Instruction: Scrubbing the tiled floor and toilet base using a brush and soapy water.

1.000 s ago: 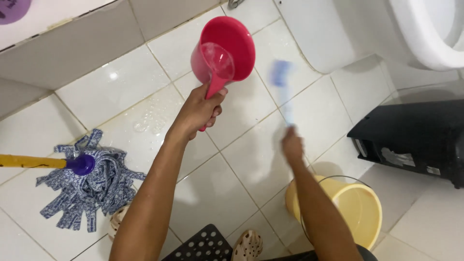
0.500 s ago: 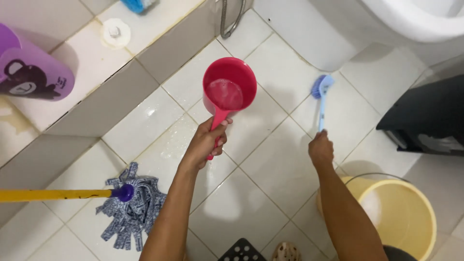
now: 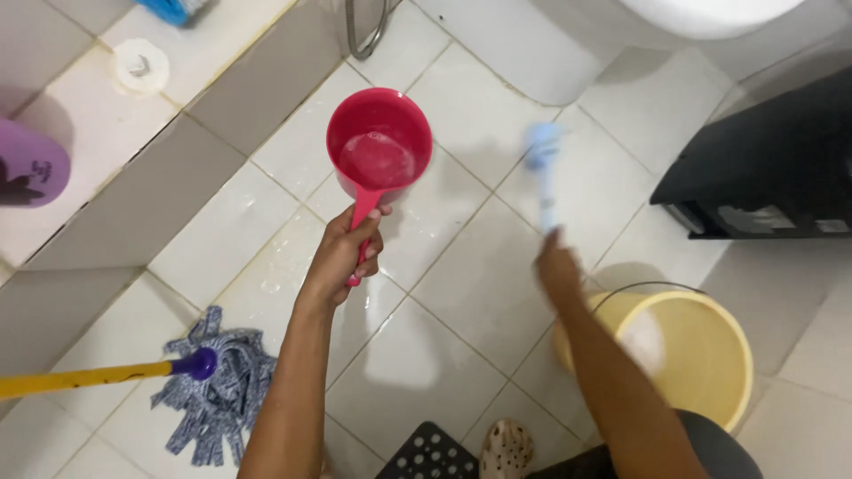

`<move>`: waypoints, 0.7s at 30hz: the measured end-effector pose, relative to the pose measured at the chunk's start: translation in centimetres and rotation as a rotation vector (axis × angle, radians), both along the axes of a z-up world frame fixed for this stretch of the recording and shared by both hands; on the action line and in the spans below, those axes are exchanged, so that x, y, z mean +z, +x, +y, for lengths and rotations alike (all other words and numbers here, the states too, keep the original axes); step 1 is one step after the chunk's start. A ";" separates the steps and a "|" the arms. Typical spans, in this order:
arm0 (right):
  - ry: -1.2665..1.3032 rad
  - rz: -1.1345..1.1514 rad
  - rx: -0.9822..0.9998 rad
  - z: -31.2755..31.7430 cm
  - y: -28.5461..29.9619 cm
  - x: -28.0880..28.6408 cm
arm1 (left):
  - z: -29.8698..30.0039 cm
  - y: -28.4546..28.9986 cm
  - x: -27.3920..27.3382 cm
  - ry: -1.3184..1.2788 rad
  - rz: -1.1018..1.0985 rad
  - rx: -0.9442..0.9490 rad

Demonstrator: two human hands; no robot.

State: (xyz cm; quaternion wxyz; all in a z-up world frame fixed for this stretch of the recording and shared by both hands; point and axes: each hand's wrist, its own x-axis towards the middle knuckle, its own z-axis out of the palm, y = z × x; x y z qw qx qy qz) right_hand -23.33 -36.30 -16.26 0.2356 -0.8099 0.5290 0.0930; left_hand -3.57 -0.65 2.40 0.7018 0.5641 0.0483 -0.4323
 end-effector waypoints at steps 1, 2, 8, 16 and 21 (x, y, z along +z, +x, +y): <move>0.048 -0.003 0.006 0.0 0.0 -0.3 | -0.6 0.3 -0.2 0.004 -0.014 0.000; 0.096 -0.006 0.014 0.0 -0.1 -0.7 | -1.1 0.5 -0.3 0.008 -0.028 0.001; 0.066 0.009 0.007 0.8 -1.7 0.2 | -2.4 0.3 -0.5 0.001 0.021 0.002; -0.020 0.028 0.045 -2.9 -4.4 0.4 | -2.5 -0.2 -1.5 0.013 0.004 -0.020; -0.061 0.026 0.053 -4.3 -6.8 -5.6 | -1.9 -0.6 0.0 0.048 -0.014 -0.052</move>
